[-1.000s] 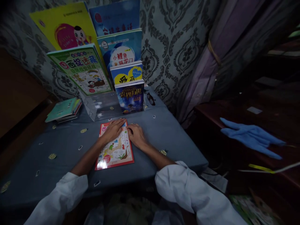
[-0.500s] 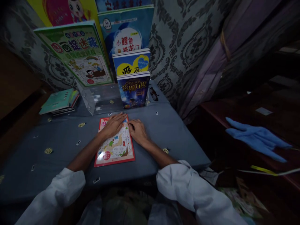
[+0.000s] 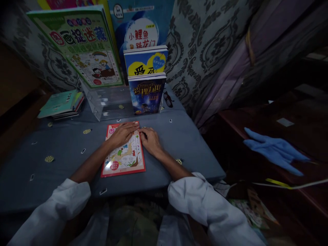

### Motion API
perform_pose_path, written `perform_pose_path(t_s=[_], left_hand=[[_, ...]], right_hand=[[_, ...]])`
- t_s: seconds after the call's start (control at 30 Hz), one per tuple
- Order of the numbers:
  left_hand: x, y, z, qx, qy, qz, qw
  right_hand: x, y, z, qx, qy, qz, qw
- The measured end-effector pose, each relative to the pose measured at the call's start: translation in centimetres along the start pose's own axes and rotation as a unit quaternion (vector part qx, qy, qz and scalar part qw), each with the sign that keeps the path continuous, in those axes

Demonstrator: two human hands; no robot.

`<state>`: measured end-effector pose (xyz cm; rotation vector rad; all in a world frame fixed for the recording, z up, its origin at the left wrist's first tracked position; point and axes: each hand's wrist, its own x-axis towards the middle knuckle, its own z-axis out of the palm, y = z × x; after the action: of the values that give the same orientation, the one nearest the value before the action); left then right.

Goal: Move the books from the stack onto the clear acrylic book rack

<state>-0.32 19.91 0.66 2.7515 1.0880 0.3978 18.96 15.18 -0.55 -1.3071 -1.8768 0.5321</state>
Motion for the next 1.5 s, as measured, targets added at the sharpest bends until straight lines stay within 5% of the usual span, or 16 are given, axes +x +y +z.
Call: perform_pose_path(t_s=[0.7,1.5], left_hand=[[-2.8,3.5,-1.4,0.003,-0.041,0.038,0.998],[-8.4,9.9,-1.8,-0.022,-0.068,0.078,0.994]], right_hand=[[-2.6,-0.9,-1.3,0.014,-0.022,0.022,0.999],[-10.3,-4.4,-3.7,0.044,-0.064,0.025,0.997]])
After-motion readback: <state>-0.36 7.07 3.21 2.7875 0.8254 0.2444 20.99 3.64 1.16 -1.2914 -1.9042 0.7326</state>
